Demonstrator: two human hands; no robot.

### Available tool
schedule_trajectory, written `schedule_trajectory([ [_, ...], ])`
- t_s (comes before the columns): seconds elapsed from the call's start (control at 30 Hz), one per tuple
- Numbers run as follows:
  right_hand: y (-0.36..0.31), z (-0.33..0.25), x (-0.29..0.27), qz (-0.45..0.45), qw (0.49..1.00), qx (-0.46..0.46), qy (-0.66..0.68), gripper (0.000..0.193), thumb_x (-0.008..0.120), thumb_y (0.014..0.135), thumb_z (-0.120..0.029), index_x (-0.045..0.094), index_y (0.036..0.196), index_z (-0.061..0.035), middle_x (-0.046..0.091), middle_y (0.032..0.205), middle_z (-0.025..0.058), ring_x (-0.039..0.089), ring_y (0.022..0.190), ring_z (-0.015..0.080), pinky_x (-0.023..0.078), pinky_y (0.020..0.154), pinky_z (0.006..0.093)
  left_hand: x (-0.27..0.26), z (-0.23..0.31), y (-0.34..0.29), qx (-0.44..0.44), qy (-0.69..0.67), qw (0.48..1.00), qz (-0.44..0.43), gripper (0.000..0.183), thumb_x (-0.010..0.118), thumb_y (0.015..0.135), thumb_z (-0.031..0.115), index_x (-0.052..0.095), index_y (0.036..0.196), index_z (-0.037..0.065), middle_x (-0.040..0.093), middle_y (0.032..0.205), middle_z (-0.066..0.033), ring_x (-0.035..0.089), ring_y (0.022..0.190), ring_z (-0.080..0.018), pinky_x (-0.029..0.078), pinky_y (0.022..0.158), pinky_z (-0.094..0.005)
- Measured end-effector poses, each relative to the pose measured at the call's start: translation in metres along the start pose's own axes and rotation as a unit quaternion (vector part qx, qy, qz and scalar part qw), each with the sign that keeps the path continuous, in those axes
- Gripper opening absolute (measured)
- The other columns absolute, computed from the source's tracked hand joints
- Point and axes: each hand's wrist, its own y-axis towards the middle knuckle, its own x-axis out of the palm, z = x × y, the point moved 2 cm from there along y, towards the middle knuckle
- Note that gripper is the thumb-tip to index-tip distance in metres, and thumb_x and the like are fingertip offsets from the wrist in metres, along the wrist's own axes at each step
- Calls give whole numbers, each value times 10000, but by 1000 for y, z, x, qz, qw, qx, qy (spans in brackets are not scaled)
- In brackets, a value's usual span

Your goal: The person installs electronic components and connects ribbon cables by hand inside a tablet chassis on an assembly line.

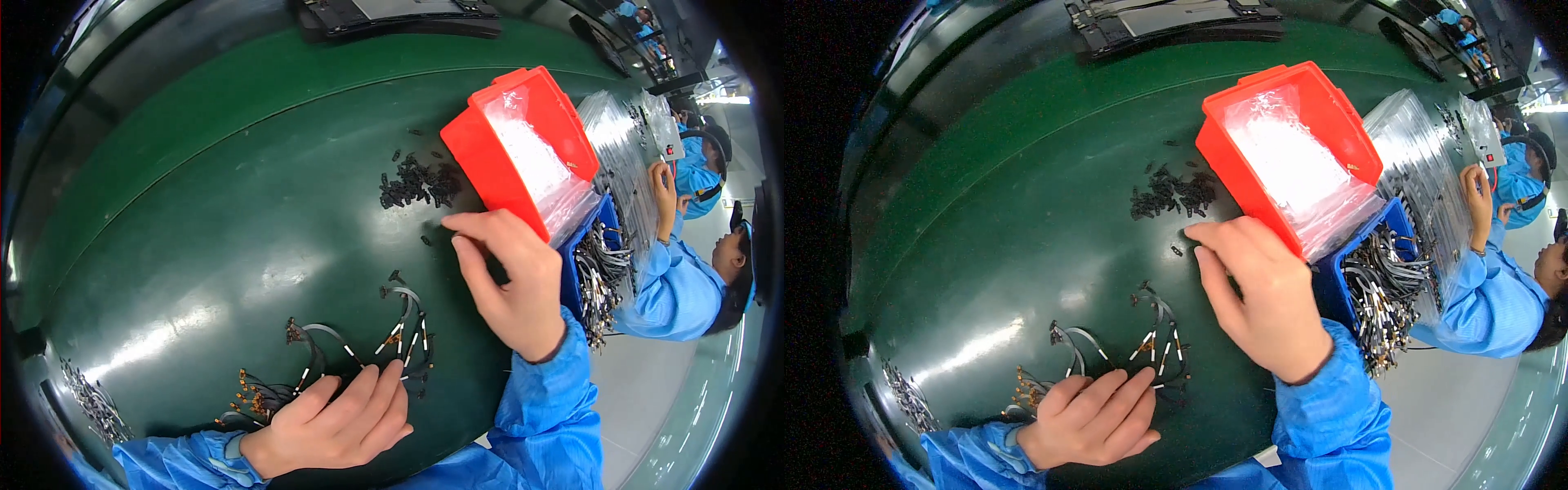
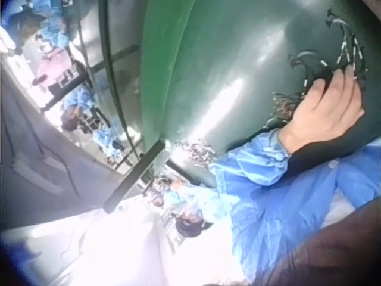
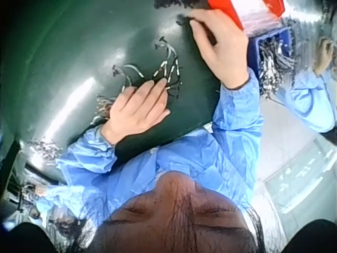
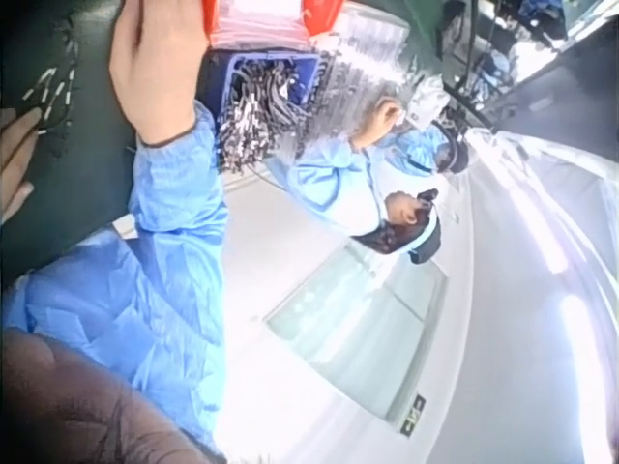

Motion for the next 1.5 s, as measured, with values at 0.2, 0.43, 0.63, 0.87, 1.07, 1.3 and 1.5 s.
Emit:
schedule_trajectory([
  [0.2,-4,4,11,-5,998,-53,-40,194,761,771,-12,707,958,-13,644,899,107,651,796,247,533,690,317,2,0,0,3,-2,1000,-6,240,536,929,391,644,925,176,706,1043,24,606,944,-96,393,780,-252],
  [0.43,-3,7,15,-7,998,-33,-55,131,701,785,12,619,883,-13,564,834,123,597,780,317,514,691,380,3,-1,1,0,-9,1000,-6,234,537,932,381,647,929,174,706,1033,23,602,943,-100,394,777,-252],
  [0.63,1,17,17,0,994,-68,-86,114,677,803,29,627,901,-3,567,841,134,605,777,313,518,678,380,5,1,1,-2,-13,1000,0,221,541,928,365,652,939,174,704,1033,22,600,940,-105,396,770,-258],
  [0.87,5,16,16,95,995,-41,-15,172,699,810,46,709,974,-7,647,896,111,652,749,224,515,641,289,5,1,1,-6,-6,1000,7,214,552,918,356,654,939,170,700,1032,26,599,938,-110,396,761,-261],
  [1.07,3,14,17,36,999,-16,7,126,715,811,24,681,928,-10,609,884,66,518,568,105,430,520,239,3,2,-1,2,-17,1000,-3,275,588,885,351,694,988,119,699,1099,-28,605,979,-174,431,775,-304],
  [1.3,1,12,17,10,999,-35,-4,116,662,834,7,599,929,-13,561,840,144,618,773,353,522,673,402,5,4,0,1,-29,1000,-11,296,587,889,369,690,1008,118,684,1146,-41,599,998,-176,432,775,-294],
  [1.5,-3,8,17,10,995,39,-95,133,652,838,-25,520,847,-26,547,795,157,587,683,381,496,595,450,7,1,3,2,-30,999,-41,322,541,927,426,656,1038,146,672,1167,-20,590,1007,-134,421,800,-269],
])
